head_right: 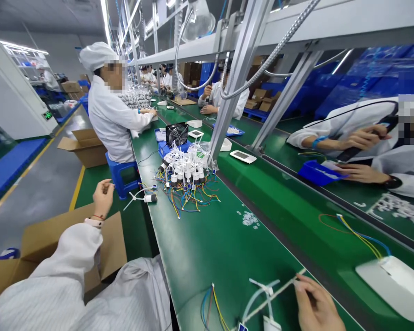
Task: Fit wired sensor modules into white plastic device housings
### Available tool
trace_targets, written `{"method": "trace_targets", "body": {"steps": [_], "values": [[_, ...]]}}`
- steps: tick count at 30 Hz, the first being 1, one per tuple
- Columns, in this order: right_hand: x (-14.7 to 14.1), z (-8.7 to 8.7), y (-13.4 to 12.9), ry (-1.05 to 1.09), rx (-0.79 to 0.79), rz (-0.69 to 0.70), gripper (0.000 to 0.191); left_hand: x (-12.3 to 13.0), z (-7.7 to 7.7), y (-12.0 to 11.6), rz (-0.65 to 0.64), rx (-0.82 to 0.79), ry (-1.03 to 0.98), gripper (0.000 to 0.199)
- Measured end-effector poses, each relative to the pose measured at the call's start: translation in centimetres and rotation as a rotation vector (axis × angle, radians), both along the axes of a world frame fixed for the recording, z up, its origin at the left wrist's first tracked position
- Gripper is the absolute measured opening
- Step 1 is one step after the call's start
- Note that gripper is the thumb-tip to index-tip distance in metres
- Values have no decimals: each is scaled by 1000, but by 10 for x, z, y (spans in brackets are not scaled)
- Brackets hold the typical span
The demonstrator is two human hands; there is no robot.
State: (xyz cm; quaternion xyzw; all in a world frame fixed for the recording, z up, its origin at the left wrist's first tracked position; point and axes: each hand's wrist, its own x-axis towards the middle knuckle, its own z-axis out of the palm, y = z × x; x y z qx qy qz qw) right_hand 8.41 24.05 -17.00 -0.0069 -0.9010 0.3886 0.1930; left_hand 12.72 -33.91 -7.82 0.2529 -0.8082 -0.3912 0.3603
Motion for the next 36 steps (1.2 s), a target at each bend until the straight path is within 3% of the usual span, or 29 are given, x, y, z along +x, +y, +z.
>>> {"method": "trace_targets", "body": {"steps": [2, 5, 8, 11, 18, 21, 24, 30, 33, 36], "values": [[3, 3, -1, -23, -14, 1, 35, 12, -26, -19, -84, 65, -124, 41], [6, 10, -5, -47, -20, 7, 38, 15, -57, -9, -341, 170, -175, 55], [8, 14, -7, -59, -24, 2, 39, -3, -63, 10, -433, 203, -103, 51], [10, 15, -7, -62, -24, -2, 40, -34, -41, 20, -465, 135, -66, 45], [13, 19, -10, -25, 1, 12, 38, -100, 50, 41, -643, -155, -44, 27], [14, 21, -12, 1, -4, 24, 36, -126, 76, 36, -619, -328, -116, 25], [14, 23, -14, 11, -6, 43, 34, -158, 82, 28, -588, -442, -272, 20], [15, 27, -17, 31, -32, 54, 32, -208, 66, 39, -571, -477, -333, 15], [17, 32, -21, 28, -62, 65, 32, -206, 64, 48, -545, -495, -286, 24], [21, 38, -26, 36, -99, 66, 32, -186, 64, 65, -508, -527, -149, 32]]}}
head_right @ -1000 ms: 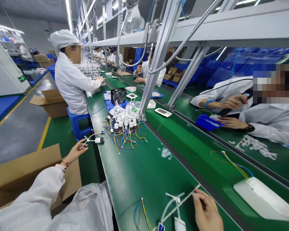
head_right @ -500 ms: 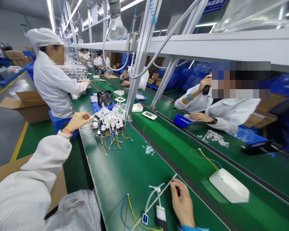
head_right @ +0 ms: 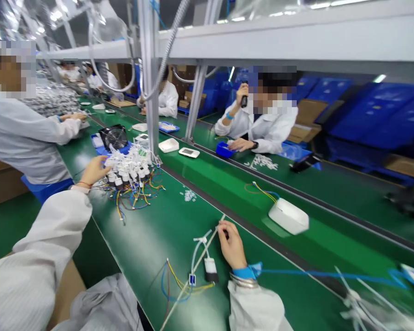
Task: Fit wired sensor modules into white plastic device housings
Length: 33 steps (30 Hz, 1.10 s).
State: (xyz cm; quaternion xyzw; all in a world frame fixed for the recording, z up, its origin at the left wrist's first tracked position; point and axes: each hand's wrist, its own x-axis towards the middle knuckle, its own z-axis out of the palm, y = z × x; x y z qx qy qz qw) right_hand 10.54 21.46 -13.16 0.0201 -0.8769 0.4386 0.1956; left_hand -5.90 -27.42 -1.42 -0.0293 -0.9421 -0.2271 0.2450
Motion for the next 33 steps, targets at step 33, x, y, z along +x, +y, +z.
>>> {"method": "trace_targets", "body": {"steps": [33], "values": [[73, 30, -41, -20, 86, -152, 12, 142, -81, 313, -1207, 208, -382, 12]]}}
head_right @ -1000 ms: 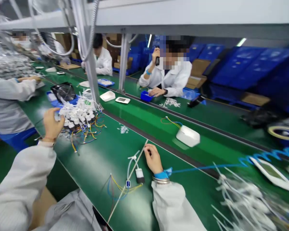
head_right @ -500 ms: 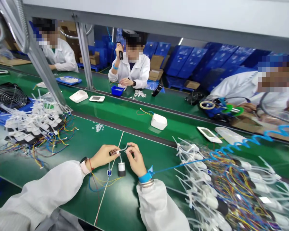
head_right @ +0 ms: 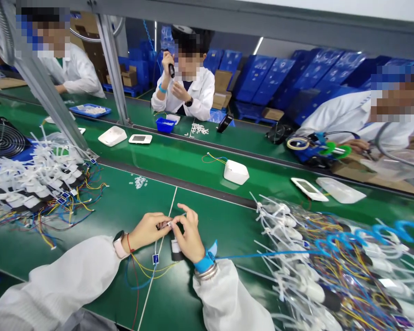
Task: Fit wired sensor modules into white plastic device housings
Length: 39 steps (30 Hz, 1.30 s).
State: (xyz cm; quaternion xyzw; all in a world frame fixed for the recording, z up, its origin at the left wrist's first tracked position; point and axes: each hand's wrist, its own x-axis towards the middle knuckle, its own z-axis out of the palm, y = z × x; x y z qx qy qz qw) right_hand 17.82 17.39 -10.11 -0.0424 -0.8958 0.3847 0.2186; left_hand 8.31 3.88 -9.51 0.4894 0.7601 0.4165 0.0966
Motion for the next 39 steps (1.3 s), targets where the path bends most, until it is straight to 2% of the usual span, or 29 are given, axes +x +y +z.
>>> {"method": "trace_targets", "body": {"steps": [5, 13, 17, 22, 27, 29, 31, 35, 39], "values": [[-1, 0, 0, 13, -94, 4, 10, 2, -2, 0, 16, 68, -49, 13], [-3, -5, 6, -107, -540, 109, 18, 4, -1, 0, 3, 109, -92, 16], [-4, -7, 7, -145, -697, 137, 23, 5, 0, 0, 3, 109, -123, 15], [-5, -4, 8, -159, -698, 147, 25, 4, 1, 0, -13, 108, -147, 16], [-3, 4, 2, -92, -447, 72, 18, 5, 1, -2, -8, 108, -145, 16], [-2, 4, 0, -65, -398, 67, 15, 6, 1, -2, 3, 99, -153, 16], [-2, 1, 0, -76, -431, 79, 14, 7, 3, -3, 15, 92, -162, 16], [-4, -7, 6, -111, -613, 105, 22, 8, 7, -3, -13, 97, -201, 18], [-3, -10, 11, -72, -761, 149, 23, 4, 4, -1, -81, 100, -415, 26]]}}
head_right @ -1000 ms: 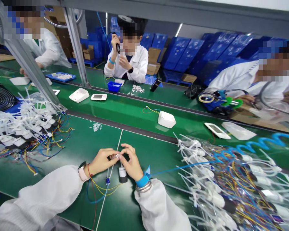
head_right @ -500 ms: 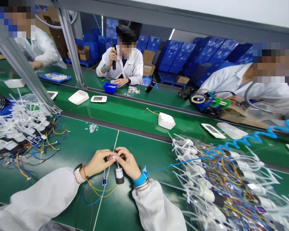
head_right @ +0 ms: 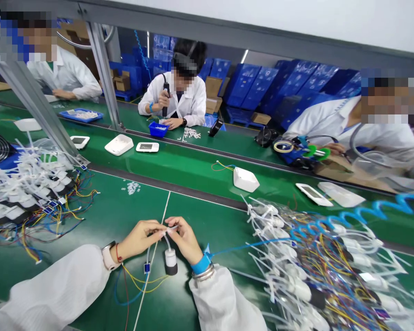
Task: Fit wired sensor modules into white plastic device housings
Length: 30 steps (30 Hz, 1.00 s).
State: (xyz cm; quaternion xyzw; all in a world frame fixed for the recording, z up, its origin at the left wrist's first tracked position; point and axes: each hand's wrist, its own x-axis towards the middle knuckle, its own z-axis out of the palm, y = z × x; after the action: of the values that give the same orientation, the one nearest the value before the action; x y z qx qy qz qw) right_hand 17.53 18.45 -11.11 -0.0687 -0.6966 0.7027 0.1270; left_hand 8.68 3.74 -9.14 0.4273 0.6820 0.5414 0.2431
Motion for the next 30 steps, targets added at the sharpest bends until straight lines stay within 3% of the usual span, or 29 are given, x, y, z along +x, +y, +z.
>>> {"method": "trace_targets", "body": {"steps": [4, 7, 13, 18, 22, 26, 30], "values": [[-1, -7, 7, 34, -63, -112, 23, -2, -6, 0, -26, 40, -171, 29], [-11, -17, 17, 59, -54, -245, 28, -3, -4, -4, -25, 63, -148, 28], [-63, -23, 44, 82, 186, -373, 39, -14, 0, -21, -29, 23, -86, 26], [-148, 6, 58, 171, 522, -360, 39, -23, -11, -24, -51, 21, 36, 22], [-240, 29, 43, 219, 730, -193, 39, -23, -23, -17, -5, -43, 65, 25], [-321, 28, 9, 193, 878, 33, 27, -27, -25, -12, -20, -72, 152, 26], [-365, 15, -11, 138, 993, 82, 16, -33, -19, -13, -125, -51, 126, 21]]}}
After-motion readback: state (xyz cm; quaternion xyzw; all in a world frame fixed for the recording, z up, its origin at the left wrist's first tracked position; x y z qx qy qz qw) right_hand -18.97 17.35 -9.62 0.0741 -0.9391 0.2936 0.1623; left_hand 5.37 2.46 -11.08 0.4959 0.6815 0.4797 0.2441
